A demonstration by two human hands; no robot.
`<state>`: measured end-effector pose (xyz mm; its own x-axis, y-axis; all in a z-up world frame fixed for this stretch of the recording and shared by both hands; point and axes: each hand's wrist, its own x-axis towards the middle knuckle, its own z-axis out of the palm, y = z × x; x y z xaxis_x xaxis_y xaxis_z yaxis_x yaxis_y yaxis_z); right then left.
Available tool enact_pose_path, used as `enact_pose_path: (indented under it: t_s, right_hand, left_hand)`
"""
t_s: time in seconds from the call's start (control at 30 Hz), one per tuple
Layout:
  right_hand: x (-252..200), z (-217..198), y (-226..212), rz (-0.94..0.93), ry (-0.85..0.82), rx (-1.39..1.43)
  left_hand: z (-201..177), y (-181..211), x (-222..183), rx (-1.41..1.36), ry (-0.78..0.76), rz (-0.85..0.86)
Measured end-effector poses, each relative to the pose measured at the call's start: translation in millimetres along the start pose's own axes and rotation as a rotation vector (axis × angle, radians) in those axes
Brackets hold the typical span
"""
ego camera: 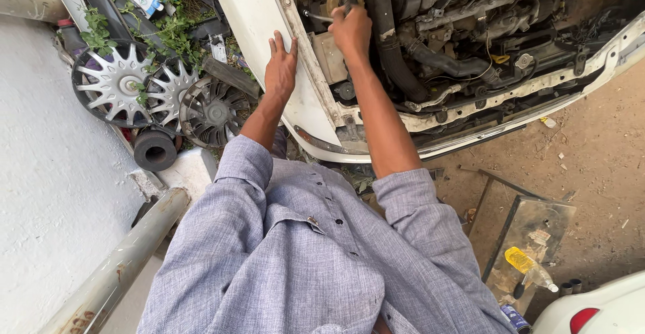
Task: The person works on a car engine by using a wrench to loosen components, manipulating hoses and the air filter housing by hand, and using a screwdriver to tighten fasteners near the radiator support.
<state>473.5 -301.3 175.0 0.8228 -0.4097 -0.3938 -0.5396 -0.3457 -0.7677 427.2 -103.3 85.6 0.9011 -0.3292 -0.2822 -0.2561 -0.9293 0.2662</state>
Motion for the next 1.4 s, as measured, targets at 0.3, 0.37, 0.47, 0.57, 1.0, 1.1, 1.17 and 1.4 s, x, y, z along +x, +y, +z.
enact_pose_path:
  t_s: [0.3, 0.37, 0.47, 0.57, 1.0, 1.1, 1.17, 1.4]
  right_hand:
    - [1, 13, 11, -0.305, 0.075, -0.204]
    - [-11, 8, -4, -0.285, -0.018, -0.363]
    - [-27, -5, -20, -0.543, 0.064, -0.544]
    - [-35, -9, -27, -0.739, 0.123, -0.615]
    - [-92, -14, -35, -0.865, 0.078, -0.304]
    - [-100, -16, -32, -0.989, 0.16, -0.219]
    - [-99, -19, -23, -0.826, 0.25, -0.168]
    - [-55, -34, -21, -0.407, 0.406, -0.254]
  left_hand:
    - [31, 22, 58, -0.438, 0.289, 0.149]
    - [31, 43, 80, -0.616, 0.605, 0.472]
    - [26, 34, 91, -0.677, 0.102, 0.283]
    - [18, 24, 78, -0.939, 0.144, 0.327]
    - [-43, 39, 78, -1.101, 0.254, 0.297]
    - [-54, 29, 82, -0.895, 0.371, 0.456]
    - [-60, 30, 80, -0.899, 0.336, 0.449]
    - [-58, 33, 70, -0.682, 0.209, 0.519]
